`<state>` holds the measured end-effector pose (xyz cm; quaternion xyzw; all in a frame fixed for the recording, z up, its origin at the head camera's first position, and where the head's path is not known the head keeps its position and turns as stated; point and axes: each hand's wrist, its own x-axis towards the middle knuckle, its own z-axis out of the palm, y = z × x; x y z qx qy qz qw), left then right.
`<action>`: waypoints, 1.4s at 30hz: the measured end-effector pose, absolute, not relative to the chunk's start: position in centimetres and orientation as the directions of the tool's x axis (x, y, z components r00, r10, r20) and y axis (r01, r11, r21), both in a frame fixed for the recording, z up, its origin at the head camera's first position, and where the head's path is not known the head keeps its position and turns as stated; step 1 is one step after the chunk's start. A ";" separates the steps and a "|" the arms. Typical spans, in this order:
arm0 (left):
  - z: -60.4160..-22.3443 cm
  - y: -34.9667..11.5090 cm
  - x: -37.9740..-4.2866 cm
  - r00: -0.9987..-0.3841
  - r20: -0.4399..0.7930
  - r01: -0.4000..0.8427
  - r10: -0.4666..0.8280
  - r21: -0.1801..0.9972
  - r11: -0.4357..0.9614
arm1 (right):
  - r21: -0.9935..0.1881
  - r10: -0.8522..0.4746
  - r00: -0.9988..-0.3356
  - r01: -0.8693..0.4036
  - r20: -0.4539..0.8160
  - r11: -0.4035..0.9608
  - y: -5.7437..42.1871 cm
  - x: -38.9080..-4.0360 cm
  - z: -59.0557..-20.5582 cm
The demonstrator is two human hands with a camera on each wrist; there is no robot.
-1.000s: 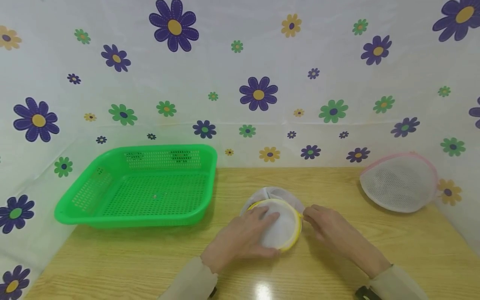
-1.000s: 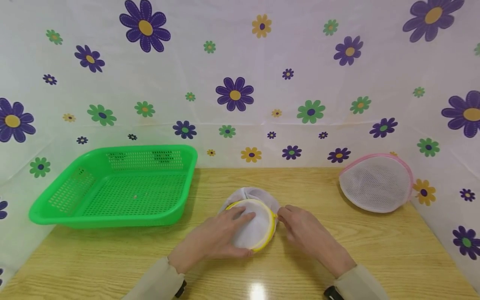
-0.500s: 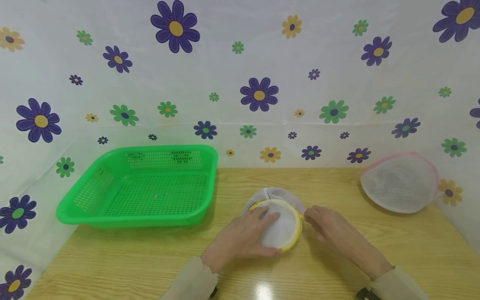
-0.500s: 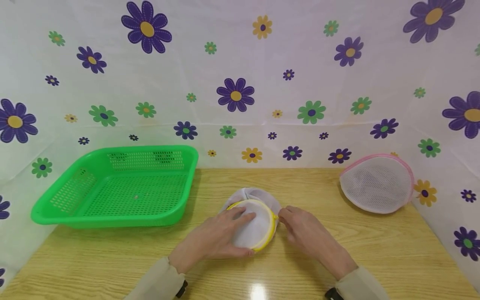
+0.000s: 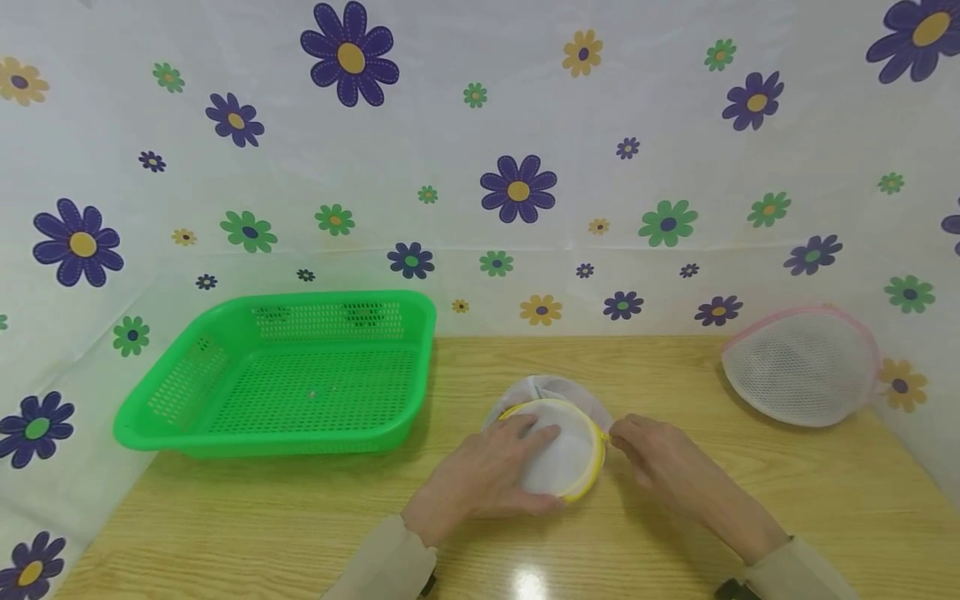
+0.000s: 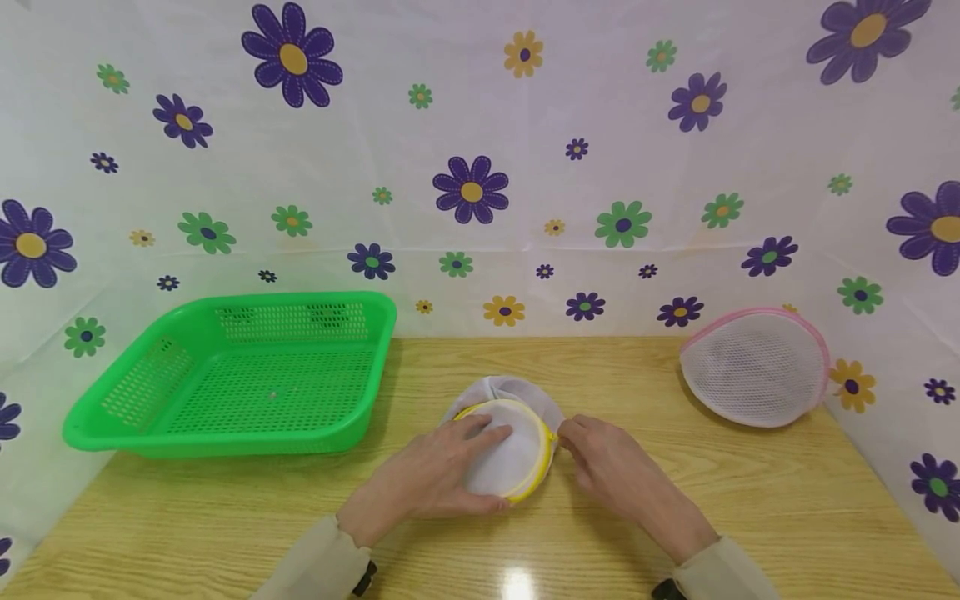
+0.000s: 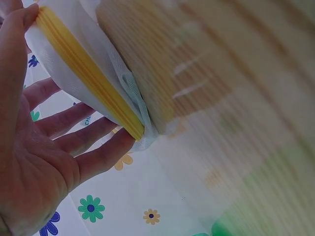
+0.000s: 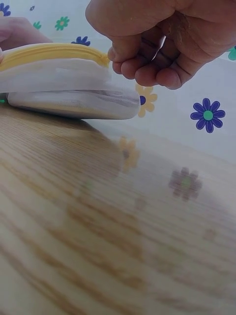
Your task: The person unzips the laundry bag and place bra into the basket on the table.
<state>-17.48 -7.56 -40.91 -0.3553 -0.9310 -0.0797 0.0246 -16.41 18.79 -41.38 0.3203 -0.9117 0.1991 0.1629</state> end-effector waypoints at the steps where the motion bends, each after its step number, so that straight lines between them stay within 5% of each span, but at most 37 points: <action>1: -40.9 -7.6 -17.5 -0.749 0.098 0.663 0.655 0.136 0.737 | -0.260 -0.519 -0.742 -0.649 0.425 0.715 18.8 -16.4 -41.4; 42: -40.8 -7.6 -17.7 -0.749 0.109 0.661 0.653 0.170 0.731 | -0.265 -0.512 -0.747 -0.643 0.424 0.718 19.1 -15.8 -41.3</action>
